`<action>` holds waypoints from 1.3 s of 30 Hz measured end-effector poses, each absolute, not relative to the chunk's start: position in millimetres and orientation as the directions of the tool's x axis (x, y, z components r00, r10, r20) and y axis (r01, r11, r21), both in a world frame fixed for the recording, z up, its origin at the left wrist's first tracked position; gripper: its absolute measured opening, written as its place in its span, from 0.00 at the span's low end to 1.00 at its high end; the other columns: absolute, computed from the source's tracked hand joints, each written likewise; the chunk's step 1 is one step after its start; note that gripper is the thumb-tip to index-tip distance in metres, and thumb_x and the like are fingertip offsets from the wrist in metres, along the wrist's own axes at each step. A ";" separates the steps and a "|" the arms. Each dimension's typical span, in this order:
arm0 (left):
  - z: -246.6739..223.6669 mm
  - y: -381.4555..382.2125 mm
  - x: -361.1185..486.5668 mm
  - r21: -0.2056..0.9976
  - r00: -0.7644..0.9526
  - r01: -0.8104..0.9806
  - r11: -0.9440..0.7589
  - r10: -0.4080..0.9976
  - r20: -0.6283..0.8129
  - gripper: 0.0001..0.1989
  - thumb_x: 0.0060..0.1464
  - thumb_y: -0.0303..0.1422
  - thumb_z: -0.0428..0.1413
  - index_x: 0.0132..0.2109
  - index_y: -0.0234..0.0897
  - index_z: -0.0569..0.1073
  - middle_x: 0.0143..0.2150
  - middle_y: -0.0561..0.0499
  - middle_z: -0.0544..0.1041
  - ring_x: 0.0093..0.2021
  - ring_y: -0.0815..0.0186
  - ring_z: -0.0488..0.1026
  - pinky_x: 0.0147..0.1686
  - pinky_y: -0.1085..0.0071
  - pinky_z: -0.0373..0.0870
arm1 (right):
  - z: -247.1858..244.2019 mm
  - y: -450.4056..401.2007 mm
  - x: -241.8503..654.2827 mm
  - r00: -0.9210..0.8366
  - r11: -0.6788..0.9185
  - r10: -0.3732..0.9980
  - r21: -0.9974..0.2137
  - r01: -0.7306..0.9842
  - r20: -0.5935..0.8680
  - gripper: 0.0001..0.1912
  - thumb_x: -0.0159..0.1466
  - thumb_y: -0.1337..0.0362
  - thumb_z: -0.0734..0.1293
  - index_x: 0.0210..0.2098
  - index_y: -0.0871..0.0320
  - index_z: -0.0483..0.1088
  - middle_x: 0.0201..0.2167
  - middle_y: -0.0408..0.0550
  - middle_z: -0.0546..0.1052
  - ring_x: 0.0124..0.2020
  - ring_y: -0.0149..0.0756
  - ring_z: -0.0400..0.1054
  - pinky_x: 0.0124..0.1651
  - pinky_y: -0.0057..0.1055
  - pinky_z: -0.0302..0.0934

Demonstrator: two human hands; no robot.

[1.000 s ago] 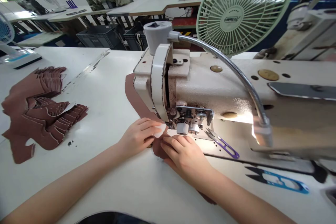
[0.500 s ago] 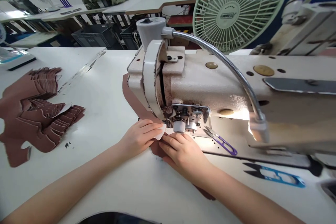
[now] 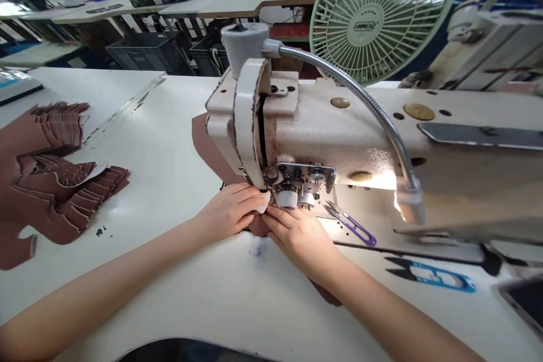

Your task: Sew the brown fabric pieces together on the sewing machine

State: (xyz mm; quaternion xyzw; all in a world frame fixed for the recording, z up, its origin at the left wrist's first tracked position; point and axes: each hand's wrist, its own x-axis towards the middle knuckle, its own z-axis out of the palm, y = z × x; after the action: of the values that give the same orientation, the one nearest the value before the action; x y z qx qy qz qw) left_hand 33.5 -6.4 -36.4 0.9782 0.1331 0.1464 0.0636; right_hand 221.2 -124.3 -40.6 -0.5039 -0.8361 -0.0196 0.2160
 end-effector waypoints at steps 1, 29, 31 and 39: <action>-36.7 -6.5 34.6 0.161 0.921 0.245 -0.956 0.281 0.268 0.13 0.58 0.26 0.46 0.47 0.35 0.70 0.47 0.46 0.76 0.48 0.61 0.69 0.44 0.64 0.68 | -39.7 -124.3 221.5 -0.401 0.493 0.832 -0.177 0.852 0.383 0.15 0.69 0.66 0.58 0.50 0.61 0.71 0.50 0.52 0.75 0.47 0.41 0.70 0.44 0.38 0.69; -35.4 -2.4 38.1 0.168 0.912 0.265 -0.950 0.303 0.277 0.12 0.58 0.26 0.48 0.45 0.40 0.73 0.42 0.49 0.75 0.46 0.62 0.70 0.45 0.66 0.67 | -35.2 -125.2 219.7 -0.410 0.475 0.861 -0.186 0.860 0.301 0.18 0.67 0.70 0.56 0.53 0.61 0.69 0.53 0.52 0.73 0.45 0.41 0.68 0.44 0.39 0.67; -35.1 -2.3 37.4 0.167 0.912 0.265 -0.950 0.303 0.278 0.11 0.58 0.26 0.49 0.45 0.39 0.73 0.43 0.48 0.75 0.46 0.62 0.70 0.45 0.66 0.67 | -31.3 -125.8 219.4 -0.417 0.472 0.873 -0.228 0.852 0.252 0.19 0.65 0.70 0.57 0.55 0.61 0.67 0.54 0.52 0.72 0.45 0.43 0.66 0.43 0.40 0.66; -26.2 -3.0 38.2 0.107 0.915 0.284 -0.953 0.302 0.266 0.10 0.56 0.26 0.50 0.43 0.40 0.72 0.40 0.49 0.74 0.42 0.62 0.68 0.41 0.66 0.64 | -27.1 -126.9 213.7 -0.397 0.434 0.899 -0.251 0.865 0.188 0.18 0.64 0.69 0.57 0.53 0.62 0.66 0.52 0.54 0.73 0.43 0.44 0.63 0.42 0.40 0.60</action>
State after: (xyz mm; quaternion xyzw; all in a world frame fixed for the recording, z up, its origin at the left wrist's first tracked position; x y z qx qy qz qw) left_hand 38.2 -3.0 -26.2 0.9781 0.1498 0.1409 0.0333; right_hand 213.7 -126.9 -27.1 -0.5289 -0.8337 0.0563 0.1483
